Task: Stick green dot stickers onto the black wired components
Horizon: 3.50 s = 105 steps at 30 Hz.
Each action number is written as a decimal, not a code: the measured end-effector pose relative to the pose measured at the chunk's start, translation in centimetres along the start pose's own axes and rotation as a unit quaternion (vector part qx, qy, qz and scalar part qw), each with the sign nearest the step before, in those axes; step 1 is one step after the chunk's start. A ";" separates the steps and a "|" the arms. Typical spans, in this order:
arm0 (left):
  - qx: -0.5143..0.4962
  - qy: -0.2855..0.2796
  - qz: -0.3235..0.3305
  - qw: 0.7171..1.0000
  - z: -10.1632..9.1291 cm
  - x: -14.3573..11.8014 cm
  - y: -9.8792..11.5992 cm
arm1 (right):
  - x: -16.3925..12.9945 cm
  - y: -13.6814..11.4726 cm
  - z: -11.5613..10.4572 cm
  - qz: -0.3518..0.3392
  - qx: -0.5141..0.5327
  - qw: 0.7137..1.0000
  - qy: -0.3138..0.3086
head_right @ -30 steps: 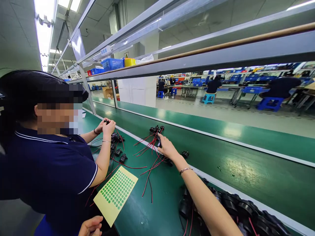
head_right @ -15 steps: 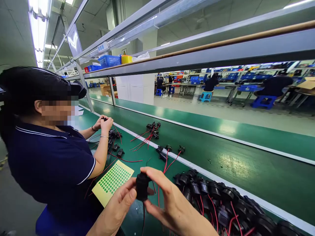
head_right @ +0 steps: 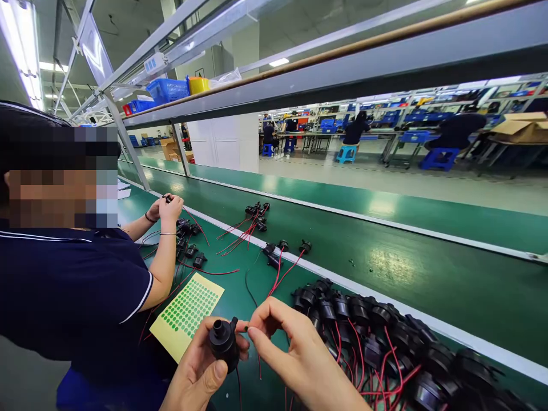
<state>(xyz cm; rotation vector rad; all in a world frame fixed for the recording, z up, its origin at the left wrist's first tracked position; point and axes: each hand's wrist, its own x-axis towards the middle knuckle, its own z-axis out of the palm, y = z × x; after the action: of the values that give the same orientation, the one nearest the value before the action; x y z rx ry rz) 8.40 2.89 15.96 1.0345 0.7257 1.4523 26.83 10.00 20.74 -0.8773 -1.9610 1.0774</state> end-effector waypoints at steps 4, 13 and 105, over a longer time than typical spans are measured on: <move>-0.016 0.022 0.017 0.999 0.3 -0.2 -0.7 | -0.4 0.9 0.8 -0.097 -0.103 0.984 0.108; -0.115 0.054 0.015 0.992 0.5 0.0 -1.6 | -0.3 0.0 0.9 -0.142 -0.086 0.978 0.127; 0.333 -0.055 0.293 0.895 -2.0 0.9 -3.2 | -0.9 -2.0 1.5 0.161 0.190 0.965 -0.082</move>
<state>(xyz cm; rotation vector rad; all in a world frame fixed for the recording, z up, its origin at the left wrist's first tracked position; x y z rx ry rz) 8.05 4.53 12.44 1.9828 0.9003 1.6595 25.63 7.86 21.70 -0.9319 -1.6857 1.6974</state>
